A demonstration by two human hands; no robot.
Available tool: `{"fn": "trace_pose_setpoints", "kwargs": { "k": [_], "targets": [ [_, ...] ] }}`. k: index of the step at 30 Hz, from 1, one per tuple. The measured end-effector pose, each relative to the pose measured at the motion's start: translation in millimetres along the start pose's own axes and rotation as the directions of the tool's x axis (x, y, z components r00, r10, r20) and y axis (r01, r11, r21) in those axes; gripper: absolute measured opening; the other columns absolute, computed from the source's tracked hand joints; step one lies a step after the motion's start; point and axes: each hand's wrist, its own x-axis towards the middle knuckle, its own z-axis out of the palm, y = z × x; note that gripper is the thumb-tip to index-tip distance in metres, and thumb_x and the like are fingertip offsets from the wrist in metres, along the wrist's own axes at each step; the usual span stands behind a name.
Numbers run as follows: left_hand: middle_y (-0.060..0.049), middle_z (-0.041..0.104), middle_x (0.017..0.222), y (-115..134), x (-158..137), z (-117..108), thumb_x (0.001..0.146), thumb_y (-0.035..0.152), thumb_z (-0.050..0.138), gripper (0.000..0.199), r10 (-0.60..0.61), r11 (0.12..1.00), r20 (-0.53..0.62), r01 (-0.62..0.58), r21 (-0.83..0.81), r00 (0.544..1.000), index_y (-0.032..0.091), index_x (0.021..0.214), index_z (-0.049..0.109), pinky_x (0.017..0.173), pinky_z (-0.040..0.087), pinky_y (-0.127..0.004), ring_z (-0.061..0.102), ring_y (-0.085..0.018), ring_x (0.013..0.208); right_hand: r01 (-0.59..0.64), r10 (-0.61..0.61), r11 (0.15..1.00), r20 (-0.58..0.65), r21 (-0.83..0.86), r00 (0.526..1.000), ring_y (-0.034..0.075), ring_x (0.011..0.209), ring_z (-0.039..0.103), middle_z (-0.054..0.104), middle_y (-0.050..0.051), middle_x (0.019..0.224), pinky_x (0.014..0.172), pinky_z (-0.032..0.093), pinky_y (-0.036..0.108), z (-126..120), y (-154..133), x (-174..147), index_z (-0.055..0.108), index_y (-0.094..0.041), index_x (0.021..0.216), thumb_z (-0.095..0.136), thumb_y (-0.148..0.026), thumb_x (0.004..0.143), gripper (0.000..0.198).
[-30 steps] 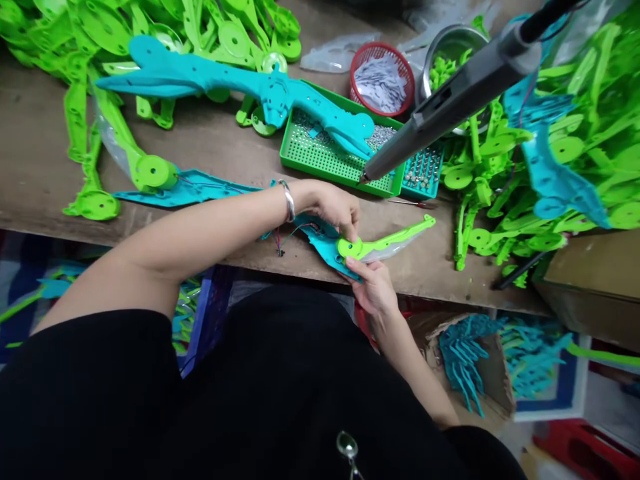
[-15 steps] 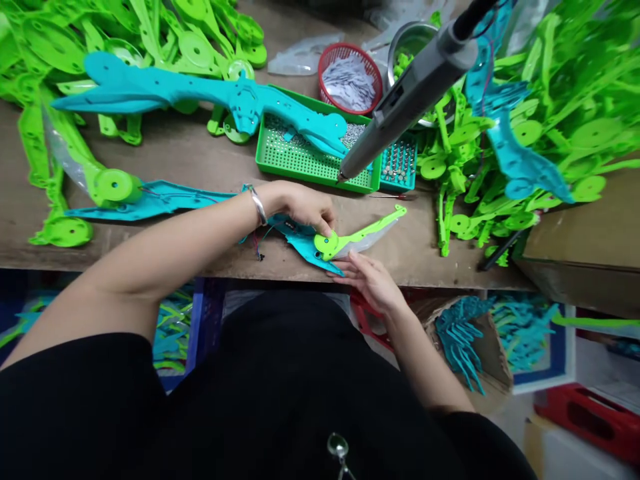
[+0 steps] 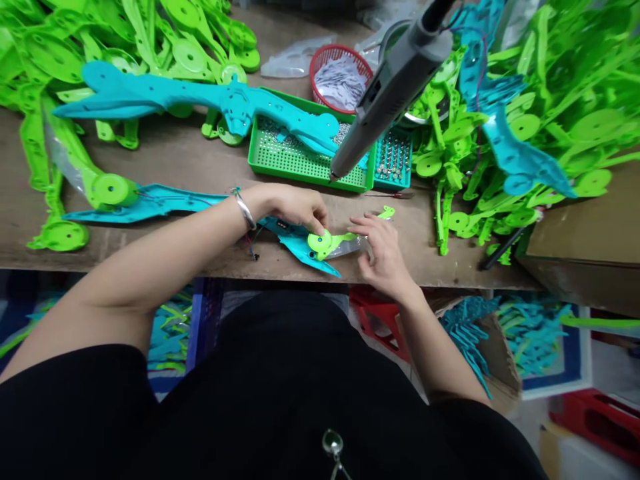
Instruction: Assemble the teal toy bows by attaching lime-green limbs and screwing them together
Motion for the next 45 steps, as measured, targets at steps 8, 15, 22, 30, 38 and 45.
{"fn": "trace_pose_setpoints", "kwargs": {
  "k": [8, 15, 22, 30, 38, 45],
  "targets": [
    [-0.006, 0.076, 0.093, 5, -8, -4, 0.081, 0.028, 0.074, 0.029, 0.057, 0.927, 0.213, 0.027, -0.375, 0.975, 0.015, 0.107, 0.077, 0.082, 0.046, -0.023, 0.065, -0.017, 0.089, 0.002, 0.050, 0.994, -0.476, 0.107, 0.878, 0.032, 0.131, 0.059, 0.068, 0.005, 0.128, 0.110, 0.046, 0.062, -2, -1, -21, 0.059, -0.029, 0.121, 0.057, -0.013, 0.075, 0.049],
    [-0.006, 0.079, 0.091, -1, -15, -17, 0.085, 0.030, 0.075, 0.030, -0.001, 0.826, 0.257, 0.146, -0.545, 0.966, 0.018, 0.112, 0.078, 0.090, 0.052, -0.029, 0.071, -0.019, 0.088, -0.019, 0.125, 0.987, -0.685, 0.160, 0.718, 0.031, 0.121, 0.064, 0.071, 0.005, 0.117, 0.103, 0.052, 0.060, 11, 6, -45, 0.065, -0.027, 0.107, 0.062, -0.015, 0.076, 0.034],
    [-0.007, 0.080, 0.094, -3, -15, -25, 0.079, 0.031, 0.082, 0.027, -0.046, 0.777, 0.249, 0.191, -0.600, 0.968, 0.019, 0.102, 0.081, 0.076, 0.055, -0.021, 0.072, -0.015, 0.078, -0.111, 0.257, 0.961, -0.663, 0.254, 0.703, 0.029, 0.114, 0.066, 0.072, 0.008, 0.114, 0.101, 0.053, 0.057, 34, 22, -54, 0.066, -0.025, 0.103, 0.060, -0.014, 0.078, 0.028],
    [-0.009, 0.081, 0.091, -4, -15, -27, 0.078, 0.030, 0.083, 0.027, -0.132, 0.748, 0.236, 0.253, -0.614, 0.963, 0.016, 0.100, 0.081, 0.072, 0.056, -0.021, 0.073, -0.015, 0.075, -0.182, 0.324, 0.943, -0.638, 0.279, 0.699, 0.029, 0.111, 0.068, 0.073, 0.007, 0.109, 0.100, 0.053, 0.058, 37, 22, -54, 0.066, -0.025, 0.094, 0.059, -0.014, 0.076, 0.022],
    [-0.008, 0.080, 0.090, -3, -15, -28, 0.077, 0.029, 0.083, 0.026, -0.159, 0.742, 0.234, 0.272, -0.612, 0.959, 0.015, 0.099, 0.081, 0.073, 0.057, -0.021, 0.073, -0.015, 0.075, -0.159, 0.298, 0.951, -0.661, 0.264, 0.688, 0.029, 0.110, 0.068, 0.073, 0.006, 0.108, 0.098, 0.054, 0.057, 38, 22, -54, 0.066, -0.025, 0.094, 0.060, -0.010, 0.076, 0.024],
    [-0.007, 0.080, 0.091, -5, -15, -29, 0.079, 0.027, 0.082, 0.023, -0.144, 0.733, 0.249, 0.272, -0.624, 0.958, 0.016, 0.099, 0.081, 0.069, 0.056, -0.019, 0.073, -0.014, 0.074, -0.160, 0.313, 0.945, -0.647, 0.285, 0.695, 0.028, 0.110, 0.068, 0.074, 0.005, 0.107, 0.098, 0.054, 0.056, 39, 22, -51, 0.067, -0.025, 0.093, 0.060, -0.011, 0.076, 0.023]
  ]
}}
